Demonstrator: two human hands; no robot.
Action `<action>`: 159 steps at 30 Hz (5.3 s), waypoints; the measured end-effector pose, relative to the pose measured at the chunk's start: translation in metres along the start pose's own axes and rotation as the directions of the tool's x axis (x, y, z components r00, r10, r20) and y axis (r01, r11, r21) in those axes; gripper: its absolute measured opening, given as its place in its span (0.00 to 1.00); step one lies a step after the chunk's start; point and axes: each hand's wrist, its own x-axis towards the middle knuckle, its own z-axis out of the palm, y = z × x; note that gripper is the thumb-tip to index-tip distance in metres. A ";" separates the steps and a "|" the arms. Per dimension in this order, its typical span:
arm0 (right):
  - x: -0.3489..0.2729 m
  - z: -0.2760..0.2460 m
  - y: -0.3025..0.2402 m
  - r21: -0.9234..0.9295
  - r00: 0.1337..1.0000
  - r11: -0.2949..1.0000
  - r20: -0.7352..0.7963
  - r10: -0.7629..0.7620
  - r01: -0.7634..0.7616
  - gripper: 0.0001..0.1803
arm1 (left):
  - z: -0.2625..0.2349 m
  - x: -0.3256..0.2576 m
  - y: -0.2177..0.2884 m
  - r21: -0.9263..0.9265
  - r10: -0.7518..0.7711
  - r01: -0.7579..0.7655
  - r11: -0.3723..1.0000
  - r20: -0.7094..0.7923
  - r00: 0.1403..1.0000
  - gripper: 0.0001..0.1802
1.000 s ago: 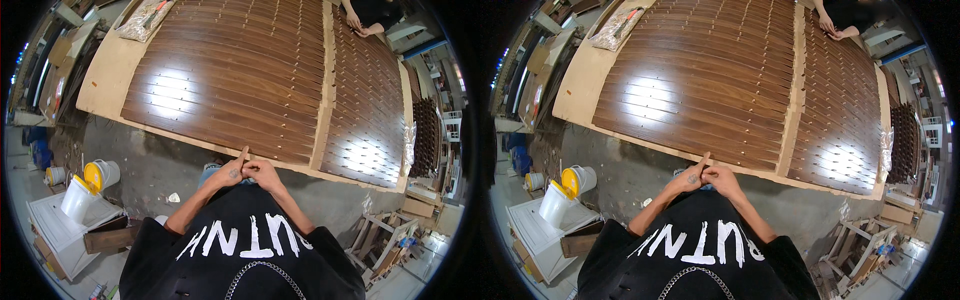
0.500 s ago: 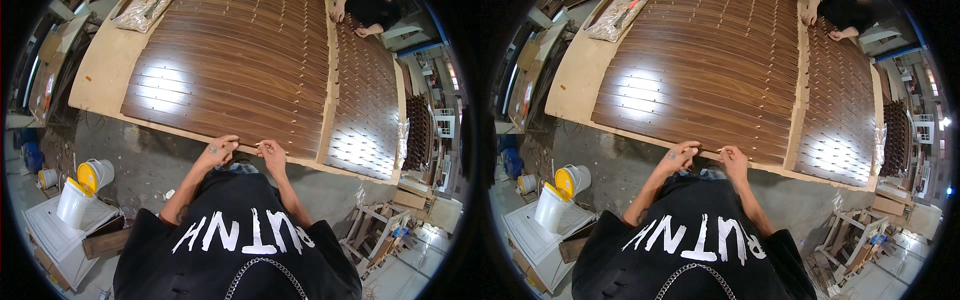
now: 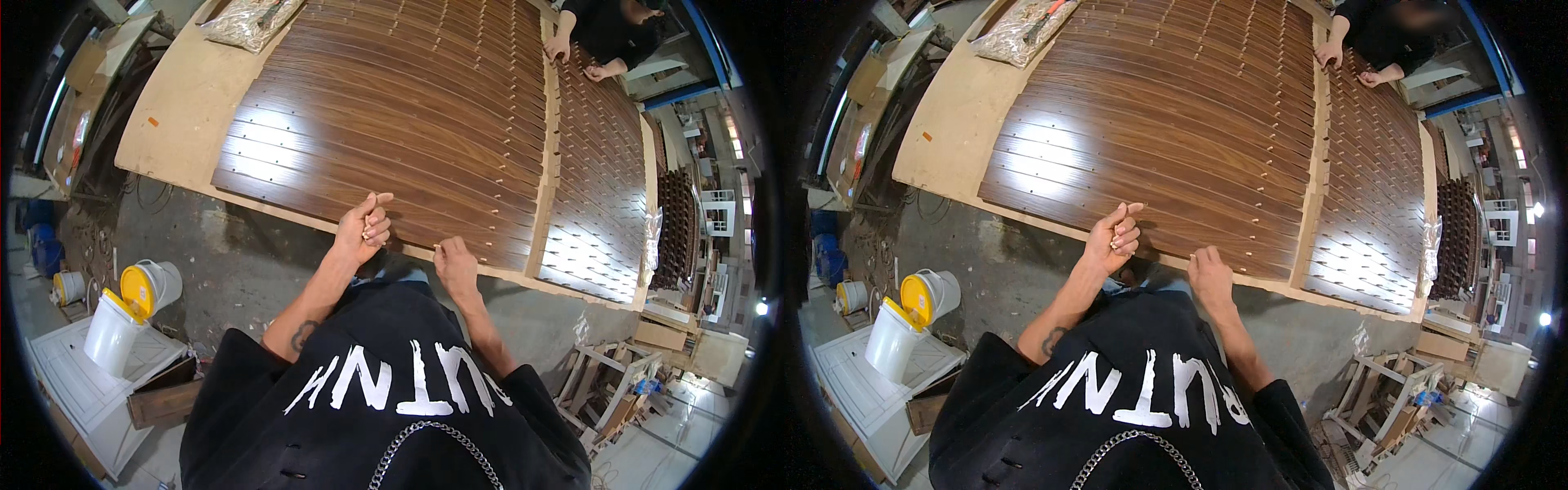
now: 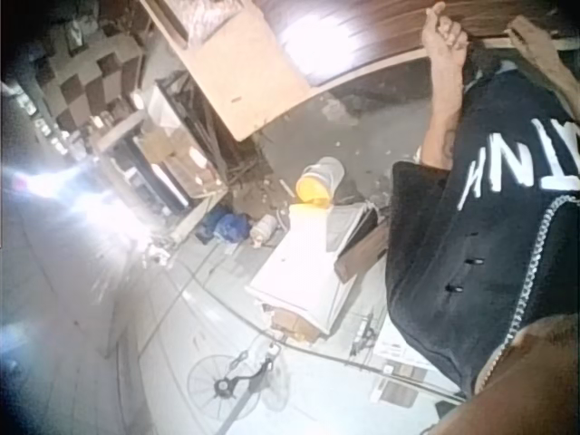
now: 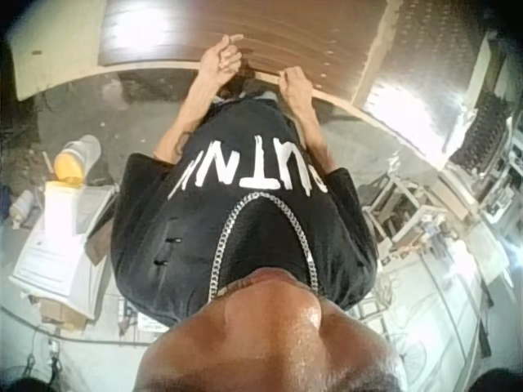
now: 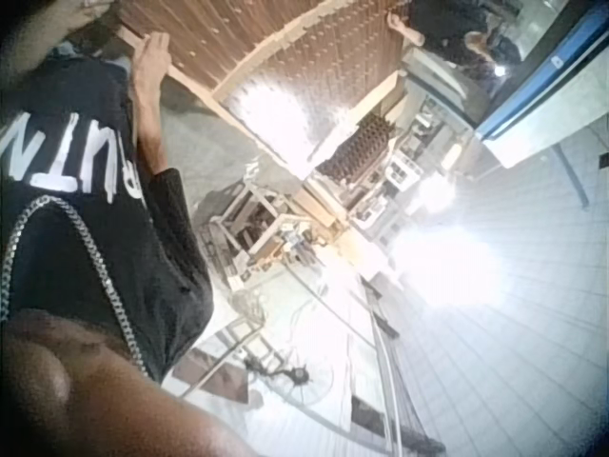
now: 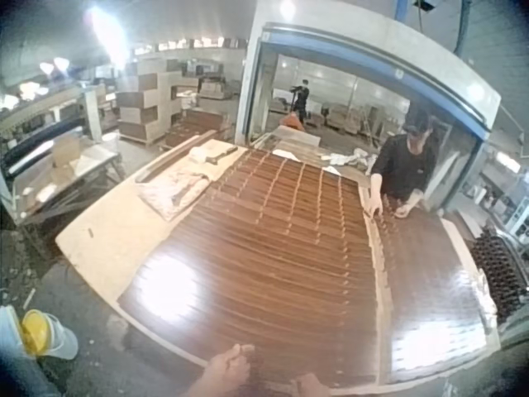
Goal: The recorder and a colleague insert small wooden dowels into pre-drilled holes in a large wooden slat panel.
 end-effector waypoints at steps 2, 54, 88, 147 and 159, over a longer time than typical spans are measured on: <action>0.004 0.000 -0.006 -0.056 0.999 0.998 0.041 0.004 -0.002 0.07 | 0.001 0.001 0.000 -0.058 -0.004 0.005 0.998 0.017 1.000 0.18; 0.079 -0.080 -0.081 0.560 0.968 0.813 0.252 0.018 -0.161 0.10 | 0.067 0.019 -0.031 0.702 0.080 -0.026 0.712 -0.044 0.996 0.34; 0.086 -0.014 0.032 -0.086 0.990 0.996 0.141 0.014 -0.002 0.08 | 0.022 0.029 -0.002 0.636 0.083 -0.019 0.772 -0.071 0.994 0.23; 0.137 -0.017 0.030 -0.350 0.930 0.889 0.319 -0.183 0.295 0.08 | 0.081 0.074 0.011 0.754 -0.081 -0.066 0.654 0.157 0.984 0.50; 0.126 -0.072 -0.019 0.427 0.964 0.873 0.220 0.152 -0.236 0.09 | 0.084 0.059 -0.001 0.902 0.075 -0.266 0.341 0.256 0.964 0.43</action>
